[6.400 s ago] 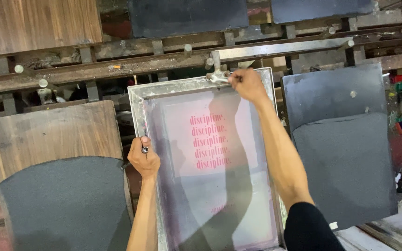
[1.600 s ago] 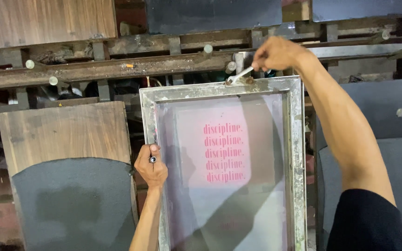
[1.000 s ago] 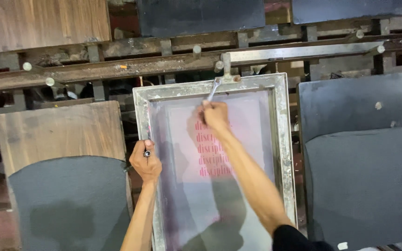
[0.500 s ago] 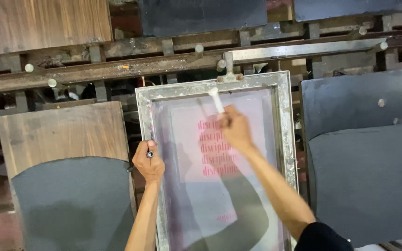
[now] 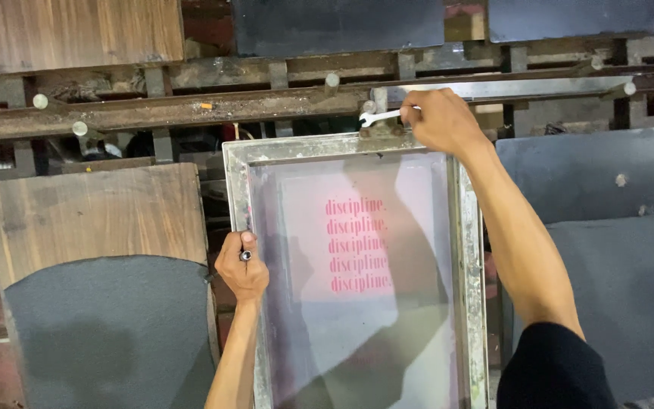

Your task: Mounting a screen printing frame onto a press and tightening the securing bolts with a wrench in preparation for printing.

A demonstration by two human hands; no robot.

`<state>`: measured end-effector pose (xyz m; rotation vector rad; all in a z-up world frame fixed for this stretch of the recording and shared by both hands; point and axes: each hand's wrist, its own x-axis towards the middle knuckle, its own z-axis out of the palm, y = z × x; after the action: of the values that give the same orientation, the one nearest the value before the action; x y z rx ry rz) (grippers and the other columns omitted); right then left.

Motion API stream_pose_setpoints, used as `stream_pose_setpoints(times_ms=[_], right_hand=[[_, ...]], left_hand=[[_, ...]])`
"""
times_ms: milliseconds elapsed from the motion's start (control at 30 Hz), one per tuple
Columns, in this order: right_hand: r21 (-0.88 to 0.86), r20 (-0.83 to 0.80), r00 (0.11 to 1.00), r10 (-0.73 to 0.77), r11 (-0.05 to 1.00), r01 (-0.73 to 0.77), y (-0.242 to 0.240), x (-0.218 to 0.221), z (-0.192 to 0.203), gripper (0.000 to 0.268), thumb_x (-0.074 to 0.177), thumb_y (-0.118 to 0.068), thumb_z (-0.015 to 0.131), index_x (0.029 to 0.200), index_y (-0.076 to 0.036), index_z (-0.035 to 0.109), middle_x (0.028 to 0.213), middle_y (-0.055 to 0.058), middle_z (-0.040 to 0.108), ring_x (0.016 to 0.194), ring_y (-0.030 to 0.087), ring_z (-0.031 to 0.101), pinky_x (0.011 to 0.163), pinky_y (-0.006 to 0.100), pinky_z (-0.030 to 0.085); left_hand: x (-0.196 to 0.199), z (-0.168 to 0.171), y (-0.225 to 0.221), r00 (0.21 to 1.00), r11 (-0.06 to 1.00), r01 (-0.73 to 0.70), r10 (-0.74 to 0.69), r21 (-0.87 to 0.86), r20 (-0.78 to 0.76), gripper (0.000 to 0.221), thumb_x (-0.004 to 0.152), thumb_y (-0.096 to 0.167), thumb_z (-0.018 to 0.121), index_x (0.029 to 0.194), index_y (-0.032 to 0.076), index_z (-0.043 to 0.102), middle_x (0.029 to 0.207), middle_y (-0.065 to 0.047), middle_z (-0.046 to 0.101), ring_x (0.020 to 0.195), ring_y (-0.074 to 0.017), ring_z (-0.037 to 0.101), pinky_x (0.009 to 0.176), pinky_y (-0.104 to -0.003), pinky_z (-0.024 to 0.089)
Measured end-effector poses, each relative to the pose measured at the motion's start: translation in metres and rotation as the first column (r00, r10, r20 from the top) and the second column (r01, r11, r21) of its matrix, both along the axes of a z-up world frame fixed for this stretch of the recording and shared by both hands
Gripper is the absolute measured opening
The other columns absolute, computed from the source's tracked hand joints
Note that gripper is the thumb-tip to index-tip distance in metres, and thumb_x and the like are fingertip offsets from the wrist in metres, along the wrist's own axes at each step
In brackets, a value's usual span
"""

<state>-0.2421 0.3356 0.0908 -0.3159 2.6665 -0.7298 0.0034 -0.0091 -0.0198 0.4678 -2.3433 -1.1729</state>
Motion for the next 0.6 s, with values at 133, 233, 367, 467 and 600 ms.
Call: stream_pose_setpoints(times_ms=[133, 233, 367, 467, 600], right_hand=[[-0.182, -0.548, 0.835, -0.051, 0.981, -0.06, -0.013, 0.049, 0.038, 0.018, 0.11, -0.013, 0.058, 0.096, -0.007, 0.068, 0.058, 0.007, 0.056, 0.059, 0.036, 0.061, 0.067, 0.043, 0.053], [-0.598, -0.631, 0.634, -0.447, 0.801, -0.03, -0.033, 0.08, 0.016, 0.026, 0.112, -0.013, 0.049, 0.09, -0.007, 0.063, 0.057, 0.003, 0.052, 0.055, 0.021, 0.058, 0.064, 0.031, 0.052], [-0.34, 0.065, 0.861, -0.504, 0.8, 0.494, -0.047, 0.109, -0.122, 0.039, 0.106, -0.021, 0.052, 0.077, 0.002, 0.064, 0.071, 0.026, 0.063, 0.072, 0.046, 0.063, 0.069, 0.054, 0.046], [-0.516, -0.088, 0.812, -0.577, 0.724, 0.459, -0.058, 0.136, -0.073, 0.048, 0.11, -0.025, 0.049, 0.068, -0.001, 0.054, 0.059, 0.023, 0.052, 0.061, 0.035, 0.052, 0.065, 0.047, 0.041], [-0.741, -0.228, 0.85, -0.474, 0.651, 0.165, -0.065, 0.122, -0.039, 0.05, 0.115, -0.023, 0.04, 0.067, -0.011, 0.048, 0.049, 0.002, 0.049, 0.046, 0.016, 0.049, 0.054, 0.027, 0.042]], left_hand=[[0.0, -0.003, 0.0, 1.0, 1.0, -0.024, 0.024, 0.009, 0.005, 0.037, 0.11, 0.029, 0.057, 0.076, 0.015, 0.063, 0.061, -0.008, 0.056, 0.058, -0.0318, 0.059, 0.062, -0.037, 0.049], [-0.003, 0.0, 0.002, 1.0, 1.0, -0.003, 0.003, 0.007, -0.026, 0.037, 0.11, 0.029, 0.057, 0.076, 0.014, 0.064, 0.062, -0.008, 0.056, 0.059, -0.0326, 0.059, 0.062, -0.038, 0.049], [-0.001, -0.005, -0.002, 0.999, 1.0, 0.018, -0.019, -0.016, -0.045, 0.034, 0.109, 0.022, 0.058, 0.077, 0.014, 0.063, 0.062, -0.008, 0.054, 0.059, -0.0327, 0.058, 0.063, -0.037, 0.049], [0.009, 0.017, -0.005, 0.999, 0.999, 0.039, -0.039, -0.028, 0.001, 0.04, 0.112, 0.026, 0.054, 0.075, 0.013, 0.062, 0.06, -0.006, 0.053, 0.058, -0.0309, 0.058, 0.063, -0.036, 0.049], [-0.007, 0.007, -0.002, 0.995, 0.998, 0.056, -0.056, -0.004, -0.085, 0.04, 0.112, 0.026, 0.053, 0.077, 0.01, 0.062, 0.063, -0.012, 0.052, 0.061, -0.0367, 0.058, 0.061, -0.04, 0.048]])
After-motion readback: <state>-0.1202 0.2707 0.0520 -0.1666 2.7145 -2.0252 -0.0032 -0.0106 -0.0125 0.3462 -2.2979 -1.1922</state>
